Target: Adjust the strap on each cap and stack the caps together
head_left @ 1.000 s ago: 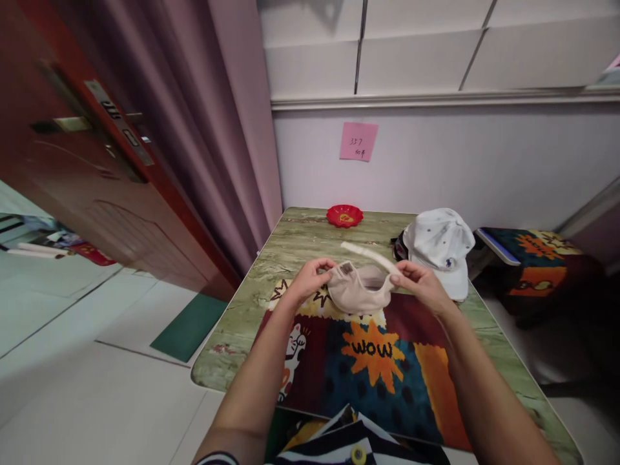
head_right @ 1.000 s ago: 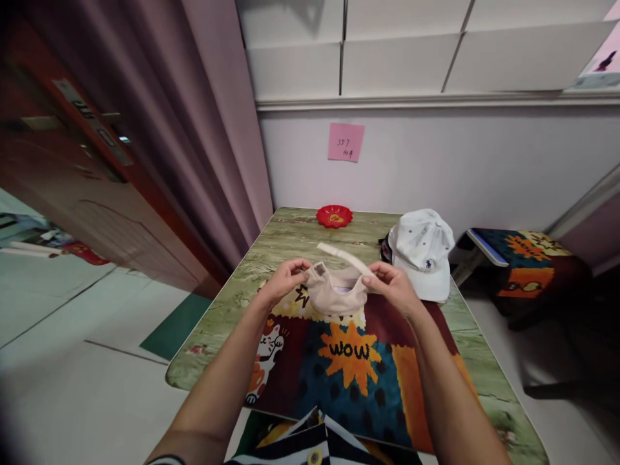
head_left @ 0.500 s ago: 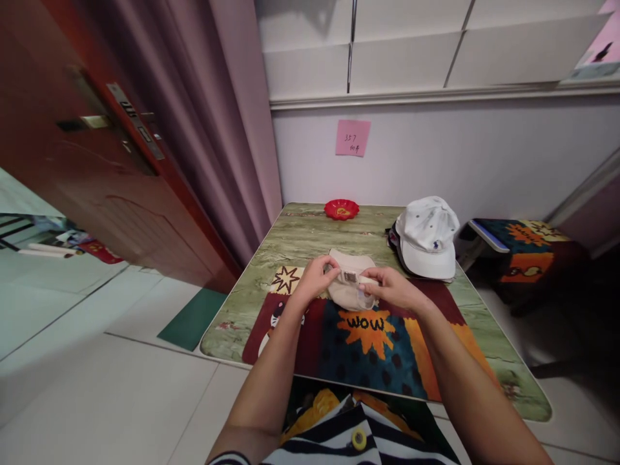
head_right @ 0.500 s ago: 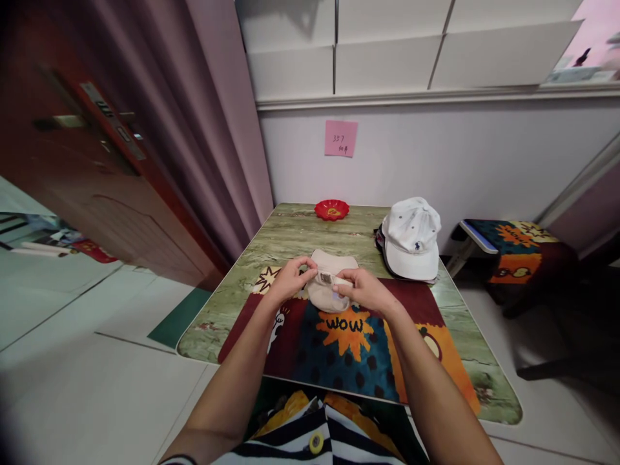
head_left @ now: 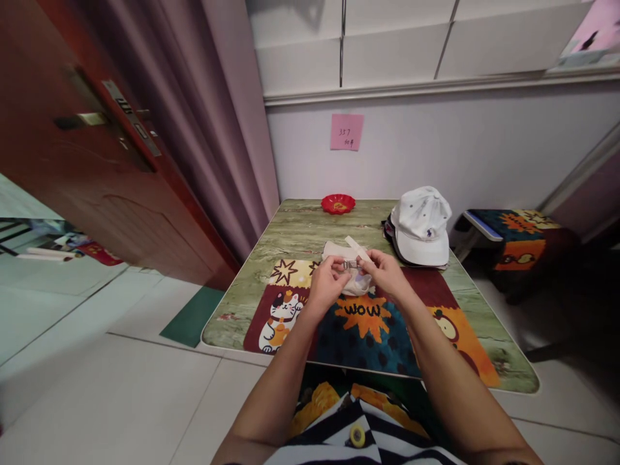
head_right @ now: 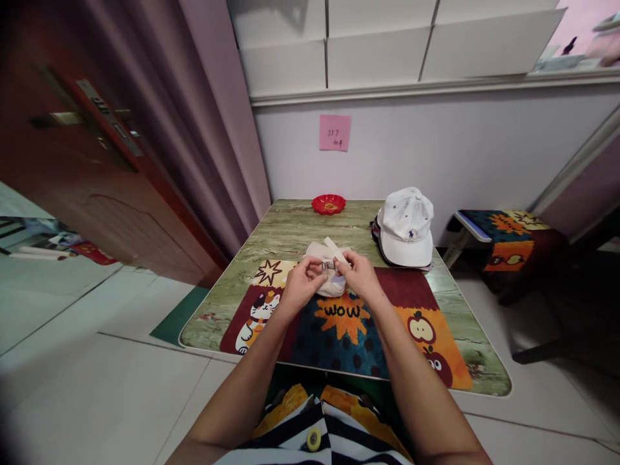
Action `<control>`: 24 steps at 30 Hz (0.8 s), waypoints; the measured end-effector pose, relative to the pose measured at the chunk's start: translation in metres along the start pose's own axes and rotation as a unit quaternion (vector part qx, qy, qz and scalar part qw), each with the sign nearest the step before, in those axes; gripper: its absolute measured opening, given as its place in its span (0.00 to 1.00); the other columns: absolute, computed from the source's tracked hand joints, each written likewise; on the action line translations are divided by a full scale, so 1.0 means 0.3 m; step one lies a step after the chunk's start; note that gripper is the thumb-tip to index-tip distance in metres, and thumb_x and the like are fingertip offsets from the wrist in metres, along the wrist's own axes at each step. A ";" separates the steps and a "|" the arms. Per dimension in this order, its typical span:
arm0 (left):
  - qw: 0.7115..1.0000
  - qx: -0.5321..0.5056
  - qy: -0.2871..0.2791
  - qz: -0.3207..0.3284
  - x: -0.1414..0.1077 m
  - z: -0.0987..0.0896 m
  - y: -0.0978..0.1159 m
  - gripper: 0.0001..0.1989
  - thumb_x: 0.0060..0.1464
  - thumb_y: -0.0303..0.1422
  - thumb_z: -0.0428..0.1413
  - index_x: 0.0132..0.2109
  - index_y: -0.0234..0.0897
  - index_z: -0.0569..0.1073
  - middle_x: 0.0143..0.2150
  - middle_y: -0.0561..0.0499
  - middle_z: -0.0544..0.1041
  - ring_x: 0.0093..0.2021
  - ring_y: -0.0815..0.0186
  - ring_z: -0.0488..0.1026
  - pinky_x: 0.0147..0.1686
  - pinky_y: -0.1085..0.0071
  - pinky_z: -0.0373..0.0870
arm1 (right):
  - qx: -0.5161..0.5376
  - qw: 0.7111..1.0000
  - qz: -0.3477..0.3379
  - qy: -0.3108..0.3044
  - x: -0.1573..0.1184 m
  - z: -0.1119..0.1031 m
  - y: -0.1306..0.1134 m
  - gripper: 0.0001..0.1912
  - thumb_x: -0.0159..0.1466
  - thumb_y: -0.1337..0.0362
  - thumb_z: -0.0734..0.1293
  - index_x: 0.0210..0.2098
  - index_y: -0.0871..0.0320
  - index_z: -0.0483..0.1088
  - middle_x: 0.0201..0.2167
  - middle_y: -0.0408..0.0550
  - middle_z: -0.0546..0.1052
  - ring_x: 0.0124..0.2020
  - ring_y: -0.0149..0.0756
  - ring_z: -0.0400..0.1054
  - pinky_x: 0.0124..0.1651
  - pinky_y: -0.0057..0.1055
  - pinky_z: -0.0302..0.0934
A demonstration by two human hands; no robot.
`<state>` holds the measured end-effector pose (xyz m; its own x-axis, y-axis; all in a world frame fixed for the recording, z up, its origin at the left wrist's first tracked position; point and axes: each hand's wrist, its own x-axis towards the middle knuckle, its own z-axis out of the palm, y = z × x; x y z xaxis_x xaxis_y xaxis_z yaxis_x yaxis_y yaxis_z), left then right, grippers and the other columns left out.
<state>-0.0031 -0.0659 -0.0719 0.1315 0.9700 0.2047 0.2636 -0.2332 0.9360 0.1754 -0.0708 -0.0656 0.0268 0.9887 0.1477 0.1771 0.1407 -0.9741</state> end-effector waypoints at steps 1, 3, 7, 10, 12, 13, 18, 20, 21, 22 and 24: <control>1.000 0.009 0.005 -0.001 0.004 0.003 -0.002 0.15 0.46 0.28 0.64 0.43 0.38 0.75 0.34 0.53 0.76 0.28 0.70 0.70 0.32 0.72 0.66 | 0.011 1.000 0.009 0.000 0.002 0.005 0.003 0.14 0.58 0.52 0.69 0.34 0.57 0.73 0.23 0.43 0.76 0.24 0.35 0.68 0.26 0.28 0.59; 1.000 0.026 0.006 0.007 0.012 0.008 -0.001 0.14 0.47 0.28 0.63 0.43 0.38 0.75 0.34 0.53 0.75 0.28 0.69 0.70 0.32 0.72 0.66 | 0.040 0.999 0.030 -0.001 0.005 0.016 0.005 0.15 0.56 0.51 0.70 0.33 0.57 0.72 0.24 0.44 0.77 0.24 0.35 0.69 0.25 0.28 0.59; 0.998 0.049 -0.010 0.026 0.032 0.026 0.001 0.13 0.47 0.27 0.63 0.42 0.38 0.75 0.32 0.54 0.75 0.28 0.69 0.70 0.32 0.72 0.65 | 0.094 0.994 0.054 0.004 0.013 0.034 0.009 0.16 0.54 0.51 0.72 0.33 0.57 0.71 0.30 0.46 0.80 0.24 0.33 0.71 0.25 0.27 0.61; 1.000 0.011 0.005 0.000 0.047 0.050 -0.011 0.13 0.43 0.28 0.66 0.39 0.37 0.75 0.29 0.56 0.73 0.27 0.71 0.68 0.31 0.73 0.63 | 0.112 0.992 0.060 0.005 0.018 0.040 0.013 0.16 0.53 0.53 0.72 0.34 0.57 0.71 0.30 0.46 0.80 0.24 0.33 0.72 0.28 0.28 0.63; 0.997 -0.061 0.026 -0.027 0.052 0.064 -0.020 0.16 0.39 0.29 0.68 0.38 0.37 0.74 0.28 0.57 0.71 0.26 0.71 0.67 0.30 0.74 0.63 | 0.118 0.991 0.059 0.002 0.018 0.039 0.010 0.15 0.52 0.54 0.73 0.34 0.57 0.72 0.29 0.46 0.80 0.25 0.34 0.73 0.29 0.29 0.64; 0.994 -0.099 0.036 -0.037 0.052 0.069 -0.021 0.18 0.37 0.30 0.69 0.37 0.36 0.74 0.27 0.57 0.71 0.26 0.71 0.67 0.30 0.74 0.64 | 0.122 0.991 0.057 0.001 0.016 0.038 0.006 0.15 0.53 0.54 0.73 0.34 0.57 0.72 0.29 0.46 0.80 0.25 0.34 0.73 0.29 0.29 0.64; 0.970 -0.224 0.054 -0.070 0.017 0.060 0.013 0.19 0.35 0.31 0.71 0.35 0.36 0.72 0.28 0.56 0.74 0.28 0.71 0.70 0.31 0.74 0.66 | 0.140 0.989 0.043 -0.015 -0.008 0.043 -0.031 0.16 0.53 0.53 0.74 0.35 0.57 0.73 0.29 0.45 0.79 0.27 0.35 0.73 0.31 0.30 0.66; 0.960 -0.263 0.033 -0.092 -0.002 0.049 0.035 0.19 0.35 0.31 0.71 0.34 0.36 0.72 0.29 0.54 0.76 0.29 0.69 0.73 0.32 0.73 0.68 | 0.136 0.990 0.035 -0.016 -0.020 0.052 -0.046 0.17 0.54 0.51 0.74 0.34 0.56 0.73 0.29 0.45 0.79 0.26 0.33 0.71 0.29 0.29 0.65; 0.955 -0.277 0.022 -0.100 -0.010 0.044 0.043 0.18 0.35 0.32 0.71 0.34 0.36 0.72 0.29 0.53 0.77 0.29 0.68 0.73 0.33 0.73 0.68 | 0.132 0.991 0.030 -0.012 -0.026 0.056 -0.052 0.17 0.55 0.49 0.74 0.33 0.56 0.73 0.30 0.46 0.79 0.26 0.33 0.70 0.28 0.29 0.64; 0.952 -0.286 0.014 -0.108 -0.015 0.038 0.049 0.18 0.36 0.33 0.71 0.33 0.35 0.72 0.28 0.52 0.77 0.29 0.69 0.73 0.33 0.72 0.68 | 0.127 0.992 0.024 -0.005 -0.032 0.059 -0.057 0.18 0.56 0.47 0.73 0.33 0.56 0.73 0.29 0.46 0.78 0.25 0.32 0.69 0.27 0.28 0.63; 0.950 -0.288 0.016 -0.117 -0.018 0.024 0.052 0.16 0.39 0.36 0.70 0.32 0.34 0.73 0.26 0.53 0.76 0.27 0.70 0.72 0.32 0.73 0.68 | 0.115 0.993 0.012 0.015 -0.044 0.057 -0.063 0.20 0.58 0.45 0.71 0.31 0.56 0.72 0.27 0.45 0.77 0.23 0.31 0.67 0.26 0.28 0.61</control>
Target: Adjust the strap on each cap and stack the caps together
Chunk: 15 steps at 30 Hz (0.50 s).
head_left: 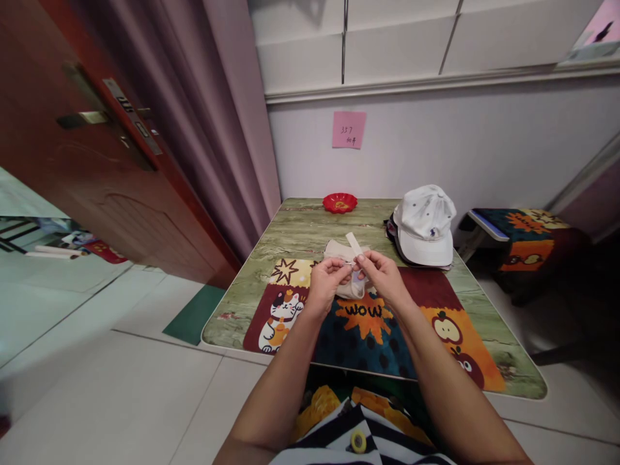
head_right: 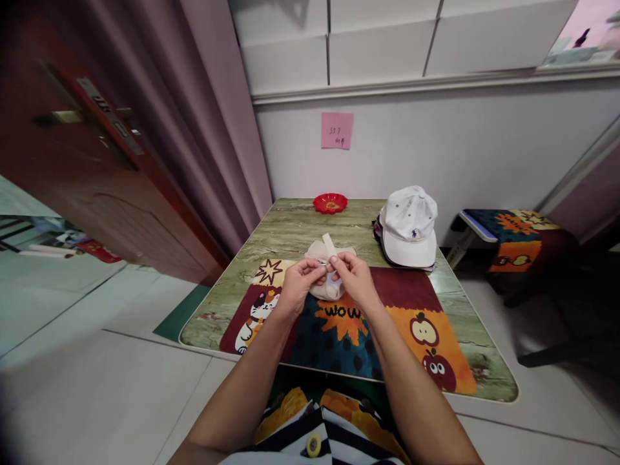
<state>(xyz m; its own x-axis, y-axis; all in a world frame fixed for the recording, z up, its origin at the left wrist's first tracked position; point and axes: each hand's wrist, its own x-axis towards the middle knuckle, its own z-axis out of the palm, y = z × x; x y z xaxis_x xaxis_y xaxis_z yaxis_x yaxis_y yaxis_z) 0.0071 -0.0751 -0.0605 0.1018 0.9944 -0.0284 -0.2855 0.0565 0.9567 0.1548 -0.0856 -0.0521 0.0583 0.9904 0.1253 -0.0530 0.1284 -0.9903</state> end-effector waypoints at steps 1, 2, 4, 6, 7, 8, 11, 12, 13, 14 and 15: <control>1.000 0.004 0.009 0.002 0.003 -0.008 0.003 0.16 0.40 0.37 0.70 0.32 0.34 0.74 0.25 0.54 0.75 0.26 0.71 0.71 0.32 0.73 0.68 | -0.010 1.000 -0.008 0.011 -0.006 -0.005 -0.003 0.20 0.59 0.44 0.71 0.31 0.57 0.73 0.24 0.44 0.75 0.22 0.31 0.66 0.26 0.28 0.61; 1.000 0.009 0.021 0.008 0.008 -0.016 0.006 0.16 0.42 0.38 0.70 0.32 0.34 0.74 0.25 0.54 0.75 0.26 0.72 0.70 0.32 0.73 0.68 | -0.026 0.999 -0.018 0.023 -0.011 -0.013 -0.007 0.20 0.60 0.44 0.70 0.33 0.57 0.73 0.23 0.43 0.74 0.22 0.32 0.65 0.26 0.29 0.61; 0.999 0.008 0.046 0.021 0.024 -0.034 0.012 0.16 0.43 0.40 0.69 0.32 0.34 0.75 0.27 0.54 0.75 0.26 0.73 0.70 0.33 0.74 0.69 | -0.074 0.995 -0.046 0.045 -0.021 -0.033 -0.019 0.19 0.63 0.46 0.68 0.39 0.56 0.75 0.23 0.43 0.74 0.23 0.34 0.67 0.29 0.30 0.62; 0.998 -0.019 0.052 0.018 0.039 -0.049 0.018 0.17 0.43 0.40 0.70 0.33 0.34 0.76 0.30 0.53 0.76 0.28 0.73 0.72 0.35 0.73 0.71 | -0.135 0.986 -0.076 0.062 -0.030 -0.053 -0.036 0.18 0.64 0.49 0.66 0.44 0.55 0.75 0.27 0.45 0.77 0.28 0.37 0.70 0.32 0.31 0.63; 0.998 -0.042 0.045 0.006 0.045 -0.055 0.020 0.17 0.43 0.40 0.70 0.34 0.34 0.75 0.31 0.53 0.77 0.30 0.72 0.73 0.37 0.72 0.72 | -0.166 0.980 -0.088 0.067 -0.034 -0.059 -0.045 0.16 0.65 0.51 0.66 0.43 0.55 0.75 0.29 0.46 0.78 0.29 0.38 0.71 0.33 0.31 0.63; 0.997 -0.069 0.033 -0.012 0.051 -0.059 0.021 0.16 0.43 0.39 0.70 0.34 0.34 0.75 0.32 0.52 0.78 0.31 0.71 0.75 0.38 0.71 0.73 | -0.194 0.974 -0.095 0.072 -0.037 -0.061 -0.054 0.14 0.65 0.52 0.65 0.41 0.55 0.75 0.29 0.46 0.78 0.29 0.38 0.71 0.32 0.31 0.62; 0.985 -0.150 0.010 -0.082 0.060 -0.065 0.014 0.13 0.46 0.32 0.69 0.36 0.33 0.75 0.33 0.50 0.79 0.33 0.69 0.77 0.42 0.69 0.76 | -0.266 0.956 -0.098 0.080 -0.046 -0.048 -0.068 0.12 0.65 0.56 0.63 0.34 0.55 0.74 0.24 0.44 0.75 0.24 0.35 0.65 0.29 0.31 0.55; 0.979 -0.173 0.011 -0.104 0.062 -0.066 0.010 0.11 0.47 0.30 0.68 0.36 0.33 0.75 0.33 0.50 0.79 0.33 0.69 0.77 0.42 0.68 0.76 | -0.289 0.949 -0.096 0.081 -0.048 -0.039 -0.069 0.12 0.65 0.56 0.63 0.33 0.55 0.74 0.23 0.44 0.73 0.23 0.35 0.62 0.29 0.31 0.53; 0.974 -0.192 0.013 -0.122 0.064 -0.066 0.005 0.10 0.48 0.28 0.68 0.36 0.33 0.75 0.32 0.50 0.79 0.33 0.69 0.77 0.43 0.68 0.76 | -0.310 0.942 -0.092 0.084 -0.051 -0.029 -0.067 0.12 0.65 0.56 0.63 0.32 0.55 0.74 0.21 0.43 0.73 0.22 0.34 0.61 0.29 0.31 0.52; 0.969 -0.207 0.014 -0.135 0.065 -0.066 0.001 0.08 0.49 0.26 0.67 0.36 0.33 0.75 0.32 0.50 0.78 0.33 0.69 0.77 0.43 0.69 0.77 | -0.329 0.936 -0.089 0.088 -0.054 -0.019 -0.064 0.13 0.65 0.55 0.63 0.32 0.54 0.74 0.21 0.43 0.72 0.21 0.34 0.61 0.28 0.31 0.50; 0.965 -0.217 0.013 -0.144 0.066 -0.066 -0.003 0.08 0.50 0.25 0.66 0.36 0.33 0.75 0.32 0.50 0.78 0.32 0.70 0.77 0.43 0.69 0.77 | -0.345 0.930 -0.085 0.092 -0.057 -0.011 -0.061 0.13 0.65 0.54 0.64 0.31 0.54 0.75 0.20 0.43 0.72 0.21 0.35 0.61 0.28 0.31 0.49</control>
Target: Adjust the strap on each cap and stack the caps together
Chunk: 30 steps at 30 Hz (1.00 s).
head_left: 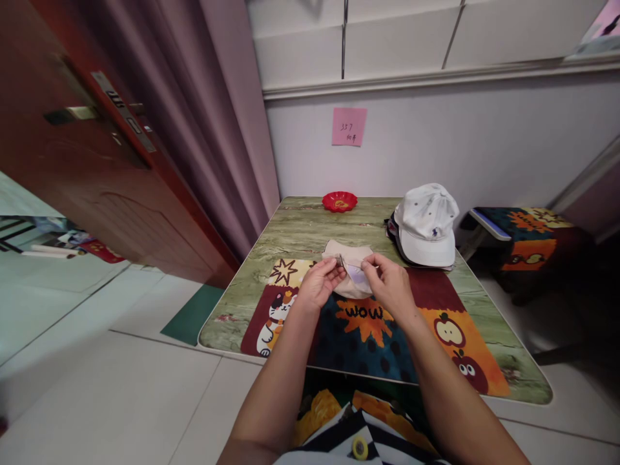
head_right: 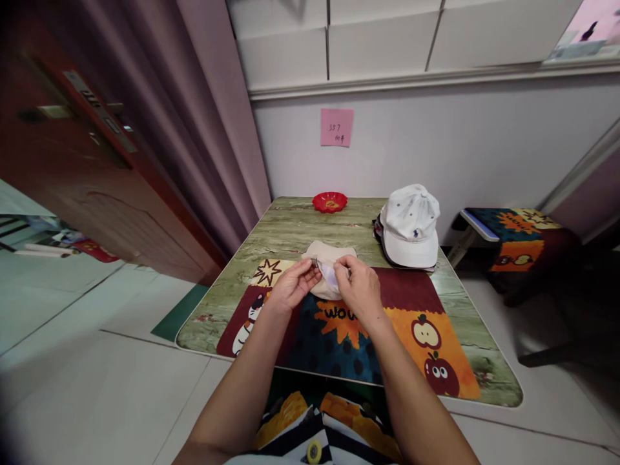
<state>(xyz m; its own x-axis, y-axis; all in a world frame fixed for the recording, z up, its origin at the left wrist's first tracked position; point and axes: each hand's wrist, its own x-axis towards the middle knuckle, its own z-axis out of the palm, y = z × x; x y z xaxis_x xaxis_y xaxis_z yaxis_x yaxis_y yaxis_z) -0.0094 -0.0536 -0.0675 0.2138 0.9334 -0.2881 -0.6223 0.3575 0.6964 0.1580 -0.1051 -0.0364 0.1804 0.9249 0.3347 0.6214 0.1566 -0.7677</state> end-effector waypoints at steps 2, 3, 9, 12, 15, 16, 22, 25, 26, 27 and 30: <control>1.000 -0.007 -0.005 -0.008 0.003 0.000 -0.005 0.07 0.51 0.24 0.65 0.36 0.32 0.75 0.31 0.50 0.78 0.31 0.71 0.76 0.40 0.71 0.77 | -0.021 1.000 0.006 0.009 -0.008 0.012 -0.002 0.15 0.65 0.50 0.65 0.31 0.53 0.77 0.20 0.44 0.73 0.22 0.36 0.63 0.28 0.31 0.49; 1.000 -0.006 -0.008 -0.009 0.003 0.003 -0.006 0.06 0.51 0.24 0.65 0.37 0.32 0.76 0.30 0.51 0.78 0.30 0.71 0.76 0.39 0.72 0.76 | -0.026 1.000 0.009 0.016 -0.011 0.015 -0.002 0.15 0.64 0.49 0.66 0.32 0.52 0.78 0.21 0.44 0.74 0.22 0.36 0.64 0.28 0.31 0.49; 0.999 0.026 -0.024 -0.012 0.003 0.036 -0.023 0.08 0.51 0.27 0.66 0.38 0.32 0.75 0.30 0.50 0.78 0.28 0.72 0.75 0.36 0.72 0.76 | -0.042 0.996 0.043 0.061 -0.013 0.016 0.012 0.16 0.63 0.47 0.68 0.33 0.51 0.80 0.23 0.46 0.77 0.24 0.39 0.67 0.29 0.31 0.51; 0.999 0.033 -0.024 -0.012 0.002 0.052 -0.034 0.08 0.51 0.27 0.66 0.38 0.32 0.75 0.29 0.50 0.78 0.27 0.71 0.75 0.33 0.73 0.76 | -0.058 0.995 0.052 0.066 -0.012 0.018 0.017 0.16 0.63 0.48 0.67 0.33 0.51 0.80 0.21 0.46 0.76 0.22 0.38 0.64 0.28 0.31 0.50; 0.999 0.037 -0.022 -0.013 0.000 0.061 -0.041 0.08 0.51 0.28 0.66 0.37 0.31 0.75 0.28 0.50 0.78 0.26 0.71 0.75 0.32 0.74 0.75 | -0.067 0.994 0.047 0.077 -0.014 0.022 0.019 0.16 0.63 0.48 0.66 0.32 0.52 0.79 0.20 0.45 0.75 0.21 0.37 0.63 0.29 0.31 0.49; 0.999 0.039 -0.020 -0.011 0.000 0.063 -0.042 0.09 0.51 0.28 0.67 0.37 0.31 0.75 0.27 0.50 0.78 0.26 0.71 0.75 0.32 0.74 0.76 | -0.069 0.993 0.046 0.078 -0.015 0.022 0.019 0.16 0.63 0.49 0.66 0.31 0.53 0.79 0.20 0.45 0.74 0.21 0.36 0.63 0.29 0.30 0.49; 0.997 0.072 -0.018 0.017 -0.005 0.063 -0.043 0.13 0.47 0.31 0.69 0.38 0.31 0.76 0.26 0.51 0.78 0.25 0.71 0.75 0.31 0.74 0.75 | -0.066 0.996 0.035 0.045 -0.017 0.013 0.021 0.15 0.62 0.50 0.66 0.30 0.53 0.78 0.18 0.42 0.72 0.21 0.34 0.61 0.28 0.30 0.48; 0.993 0.106 -0.030 0.036 -0.009 0.055 -0.042 0.18 0.43 0.36 0.71 0.39 0.31 0.77 0.26 0.51 0.78 0.25 0.71 0.74 0.30 0.74 0.75 | -0.050 0.998 0.024 0.014 -0.009 0.000 0.029 0.15 0.61 0.50 0.66 0.30 0.53 0.78 0.17 0.41 0.70 0.20 0.32 0.58 0.27 0.30 0.47; 0.992 0.116 -0.032 0.042 -0.010 0.052 -0.041 0.19 0.42 0.37 0.72 0.39 0.31 0.77 0.26 0.52 0.78 0.24 0.72 0.74 0.29 0.74 0.74 | -0.044 0.999 0.019 0.002 -0.005 -0.005 0.033 0.15 0.61 0.50 0.66 0.29 0.53 0.78 0.17 0.40 0.69 0.19 0.32 0.57 0.27 0.30 0.47; 0.990 0.126 -0.035 0.045 -0.011 0.050 -0.040 0.21 0.41 0.38 0.72 0.38 0.31 0.77 0.26 0.52 0.78 0.24 0.72 0.74 0.29 0.75 0.74 | -0.038 0.999 0.016 -0.009 -0.001 -0.009 0.037 0.15 0.61 0.50 0.66 0.29 0.53 0.78 0.17 0.40 0.69 0.19 0.31 0.56 0.27 0.30 0.47; 0.988 0.139 -0.045 0.042 -0.011 0.044 -0.037 0.22 0.38 0.39 0.73 0.38 0.31 0.78 0.28 0.52 0.78 0.24 0.73 0.73 0.28 0.75 0.73 | -0.019 0.999 0.014 -0.034 0.012 -0.018 0.053 0.15 0.60 0.50 0.66 0.29 0.54 0.77 0.18 0.41 0.70 0.19 0.31 0.56 0.26 0.30 0.47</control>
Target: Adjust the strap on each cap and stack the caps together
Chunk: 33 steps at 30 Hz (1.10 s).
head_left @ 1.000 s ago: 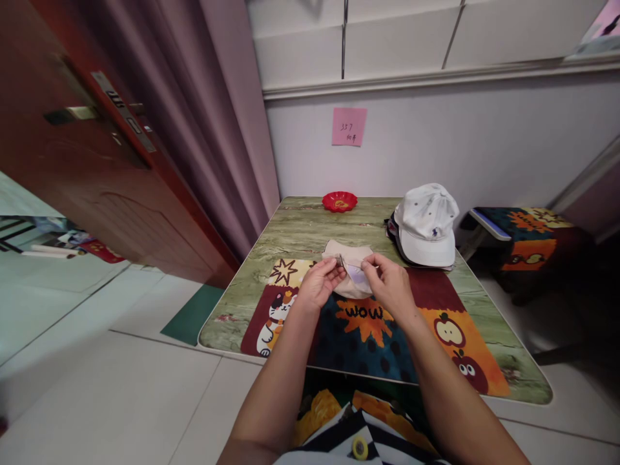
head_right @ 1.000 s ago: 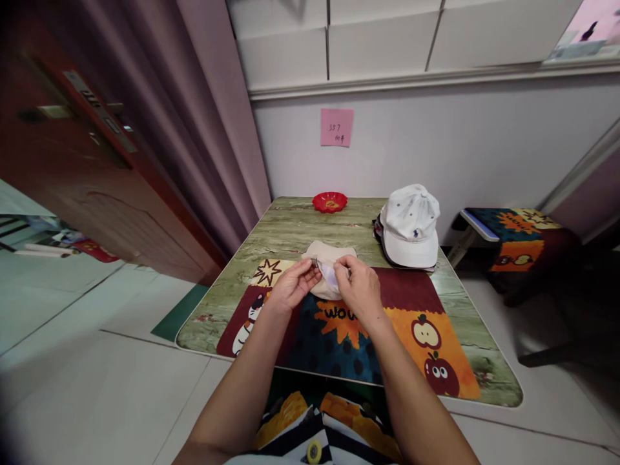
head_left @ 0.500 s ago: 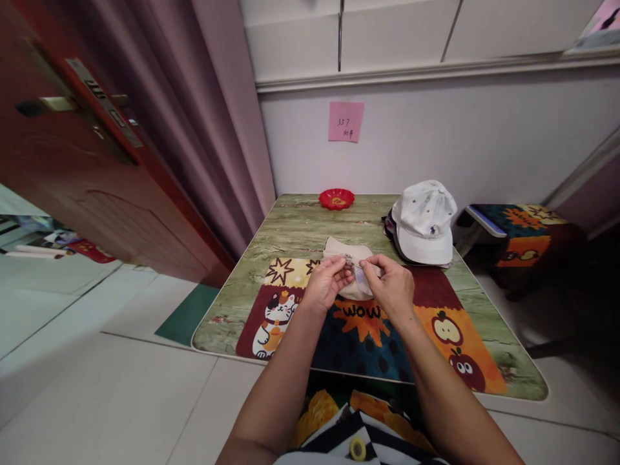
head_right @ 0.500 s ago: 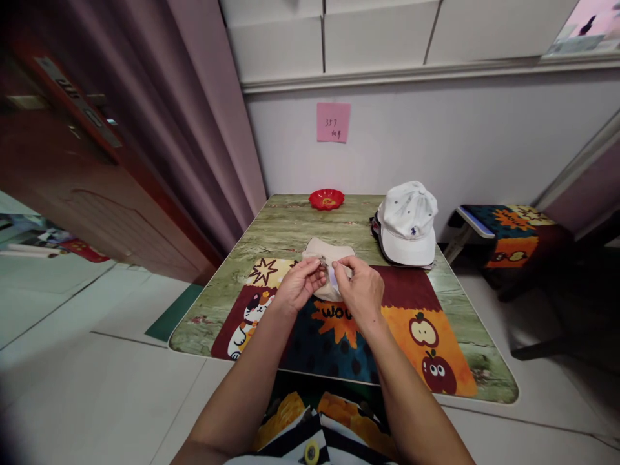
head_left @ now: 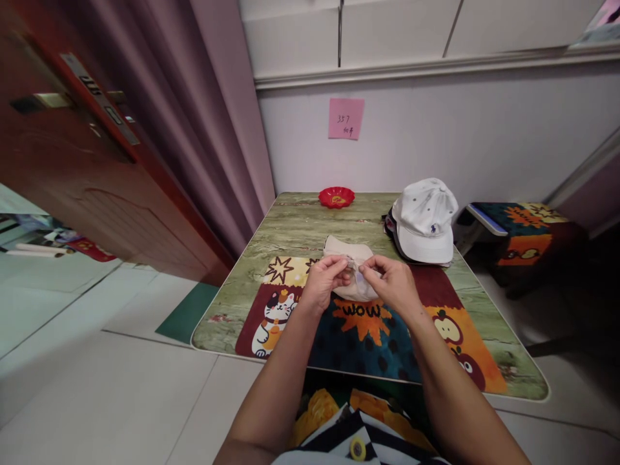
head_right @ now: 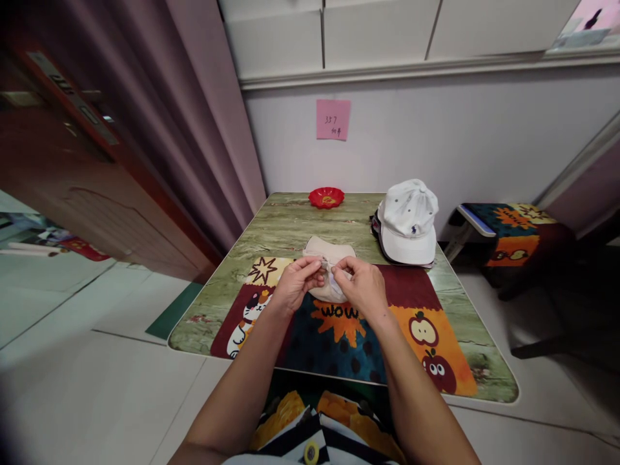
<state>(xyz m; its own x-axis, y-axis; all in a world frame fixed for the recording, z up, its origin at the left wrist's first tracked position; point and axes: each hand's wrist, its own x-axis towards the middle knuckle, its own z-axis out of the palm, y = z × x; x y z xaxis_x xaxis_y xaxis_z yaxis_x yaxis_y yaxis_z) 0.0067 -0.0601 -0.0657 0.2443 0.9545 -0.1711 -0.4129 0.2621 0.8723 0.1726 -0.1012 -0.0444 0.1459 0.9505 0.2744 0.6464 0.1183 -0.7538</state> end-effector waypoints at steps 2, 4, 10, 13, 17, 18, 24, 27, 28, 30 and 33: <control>1.000 0.000 -0.010 -0.006 0.001 -0.002 0.001 0.23 0.37 0.40 0.73 0.38 0.30 0.78 0.29 0.51 0.79 0.24 0.73 0.73 0.29 0.74 0.72 | 0.012 1.000 0.007 -0.013 0.006 -0.003 0.009 0.15 0.60 0.51 0.66 0.28 0.54 0.76 0.20 0.42 0.71 0.20 0.31 0.57 0.26 0.30 0.47; 1.000 0.000 -0.014 -0.010 0.002 -0.002 0.001 0.23 0.36 0.40 0.73 0.38 0.31 0.78 0.29 0.51 0.79 0.24 0.73 0.72 0.28 0.74 0.72 | 0.021 0.999 0.017 -0.024 0.009 -0.003 0.015 0.15 0.59 0.51 0.66 0.28 0.55 0.76 0.20 0.42 0.71 0.21 0.31 0.57 0.26 0.30 0.47; 1.000 0.022 -0.018 -0.004 0.001 -0.002 0.003 0.21 0.37 0.40 0.73 0.37 0.31 0.79 0.27 0.52 0.77 0.24 0.73 0.72 0.28 0.74 0.71 | 0.044 0.998 0.020 -0.048 0.014 -0.010 0.013 0.14 0.58 0.52 0.65 0.25 0.56 0.73 0.19 0.42 0.69 0.21 0.31 0.56 0.26 0.30 0.47; 0.999 0.044 -0.023 0.005 -0.002 -0.002 0.009 0.21 0.38 0.41 0.72 0.37 0.31 0.79 0.27 0.52 0.77 0.25 0.73 0.72 0.29 0.74 0.71 | 0.045 0.997 0.016 -0.057 0.024 -0.017 0.009 0.14 0.58 0.53 0.66 0.25 0.56 0.73 0.20 0.42 0.70 0.21 0.31 0.56 0.26 0.30 0.46; 0.998 0.055 -0.032 0.009 -0.002 0.002 0.013 0.21 0.38 0.41 0.72 0.36 0.31 0.79 0.27 0.51 0.77 0.25 0.72 0.72 0.30 0.74 0.71 | 0.044 0.998 -0.003 -0.052 0.038 -0.011 0.006 0.14 0.59 0.53 0.67 0.25 0.56 0.74 0.20 0.42 0.71 0.22 0.31 0.58 0.26 0.29 0.48; 0.998 0.056 -0.034 0.010 -0.002 0.004 0.012 0.21 0.38 0.41 0.72 0.36 0.31 0.79 0.27 0.51 0.77 0.26 0.72 0.72 0.30 0.74 0.71 | 0.046 0.998 -0.008 -0.049 0.039 -0.007 0.006 0.14 0.59 0.53 0.67 0.25 0.56 0.75 0.20 0.42 0.71 0.22 0.31 0.58 0.26 0.29 0.49; 0.999 0.041 -0.008 0.013 0.006 -0.003 0.020 0.22 0.36 0.40 0.73 0.36 0.31 0.78 0.27 0.52 0.77 0.25 0.73 0.71 0.31 0.74 0.70 | 0.116 0.993 -0.016 -0.034 0.028 0.011 0.037 0.17 0.61 0.49 0.68 0.34 0.56 0.78 0.25 0.46 0.78 0.23 0.33 0.65 0.26 0.28 0.55; 0.999 0.043 -0.004 0.012 0.008 -0.011 0.033 0.22 0.36 0.39 0.73 0.37 0.31 0.78 0.28 0.52 0.77 0.25 0.73 0.71 0.31 0.74 0.70 | 0.163 0.985 -0.001 -0.049 0.023 0.008 0.059 0.19 0.61 0.46 0.68 0.35 0.57 0.76 0.24 0.46 0.77 0.23 0.34 0.65 0.26 0.28 0.57; 0.999 0.044 -0.009 0.010 0.008 -0.011 0.036 0.22 0.36 0.39 0.73 0.37 0.31 0.77 0.28 0.52 0.77 0.25 0.73 0.71 0.31 0.74 0.70 | 0.174 0.983 0.002 -0.053 0.024 0.008 0.063 0.19 0.60 0.46 0.69 0.35 0.57 0.76 0.24 0.46 0.77 0.23 0.34 0.65 0.25 0.28 0.57; 0.999 0.044 -0.029 0.001 0.007 -0.007 0.038 0.22 0.37 0.39 0.73 0.37 0.31 0.77 0.28 0.52 0.77 0.26 0.73 0.72 0.32 0.74 0.71 | 0.181 0.982 0.003 -0.051 0.028 0.009 0.065 0.19 0.60 0.47 0.69 0.34 0.58 0.75 0.23 0.46 0.76 0.22 0.33 0.65 0.25 0.28 0.58; 0.997 0.045 -0.060 -0.012 0.003 0.004 0.034 0.21 0.38 0.39 0.73 0.36 0.31 0.77 0.28 0.51 0.76 0.27 0.72 0.72 0.32 0.74 0.71 | 0.164 0.986 0.003 -0.043 0.040 0.016 0.059 0.17 0.60 0.48 0.69 0.32 0.57 0.75 0.23 0.46 0.76 0.23 0.33 0.65 0.26 0.28 0.58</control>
<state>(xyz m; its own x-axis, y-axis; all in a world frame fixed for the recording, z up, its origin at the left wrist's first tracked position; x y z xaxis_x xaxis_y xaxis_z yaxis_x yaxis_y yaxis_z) 0.0038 -0.0568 -0.0565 0.3581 0.9230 -0.1406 -0.3267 0.2650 0.9072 0.1821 -0.0864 -0.0573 0.0751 0.9706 0.2285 0.3671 0.1861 -0.9113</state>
